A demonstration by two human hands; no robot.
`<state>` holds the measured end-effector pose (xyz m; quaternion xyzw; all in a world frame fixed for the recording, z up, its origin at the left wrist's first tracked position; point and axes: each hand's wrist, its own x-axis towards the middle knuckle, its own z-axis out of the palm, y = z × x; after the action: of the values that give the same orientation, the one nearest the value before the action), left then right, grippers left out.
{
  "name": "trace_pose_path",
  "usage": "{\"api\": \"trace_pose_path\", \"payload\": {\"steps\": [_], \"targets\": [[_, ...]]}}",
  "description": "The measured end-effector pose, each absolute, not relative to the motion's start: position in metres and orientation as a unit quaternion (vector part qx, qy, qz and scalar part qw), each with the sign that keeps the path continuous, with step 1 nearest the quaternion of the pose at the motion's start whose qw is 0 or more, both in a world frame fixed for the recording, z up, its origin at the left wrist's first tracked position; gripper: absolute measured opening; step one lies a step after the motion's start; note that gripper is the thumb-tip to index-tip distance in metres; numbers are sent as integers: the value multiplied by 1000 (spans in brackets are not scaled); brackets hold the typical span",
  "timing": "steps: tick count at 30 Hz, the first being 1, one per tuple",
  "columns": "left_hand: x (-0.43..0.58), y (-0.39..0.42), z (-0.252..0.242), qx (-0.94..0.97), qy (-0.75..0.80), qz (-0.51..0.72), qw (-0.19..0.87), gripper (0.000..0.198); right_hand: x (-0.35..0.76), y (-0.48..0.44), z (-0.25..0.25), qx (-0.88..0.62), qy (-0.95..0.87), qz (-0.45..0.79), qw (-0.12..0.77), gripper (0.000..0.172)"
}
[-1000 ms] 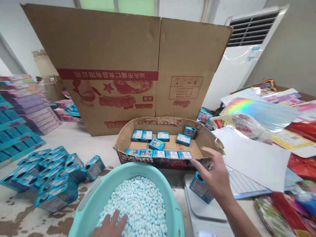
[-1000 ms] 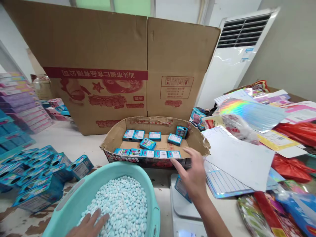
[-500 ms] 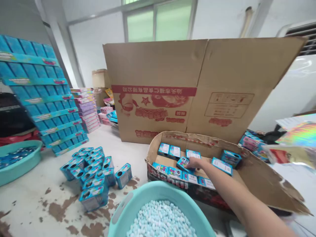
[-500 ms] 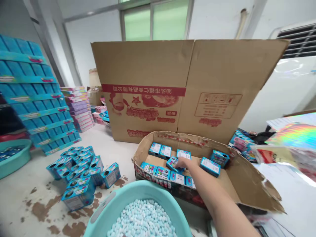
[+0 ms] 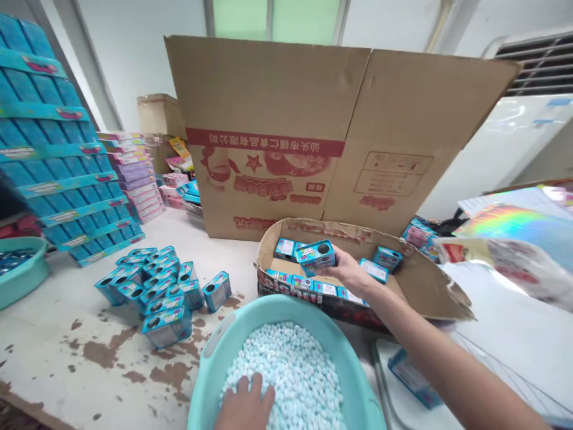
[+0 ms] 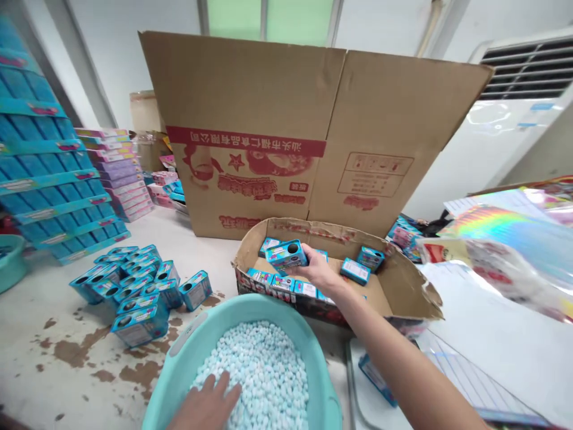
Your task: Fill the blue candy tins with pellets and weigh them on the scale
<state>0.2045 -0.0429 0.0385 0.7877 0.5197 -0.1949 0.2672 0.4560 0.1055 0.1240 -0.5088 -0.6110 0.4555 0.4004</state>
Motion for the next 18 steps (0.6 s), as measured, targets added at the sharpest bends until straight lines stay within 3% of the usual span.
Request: {"api": "trace_pose_path", "payload": {"steps": [5,9,14,18], "targets": [[197,-41,68,807,528,-155,213,56,429,2,105,-450,-488,552,504,46],[184,-30,59,816,528,-165,167,61,402,-67,86,-512,-432,492,555,41],[190,-41,44,827,484,-223,183,77,374,-98,75,-550,-397,418,605,38],[217,-62,46,843,427,-198,261,75,380,-91,71,-520,-326,430,662,43]]}}
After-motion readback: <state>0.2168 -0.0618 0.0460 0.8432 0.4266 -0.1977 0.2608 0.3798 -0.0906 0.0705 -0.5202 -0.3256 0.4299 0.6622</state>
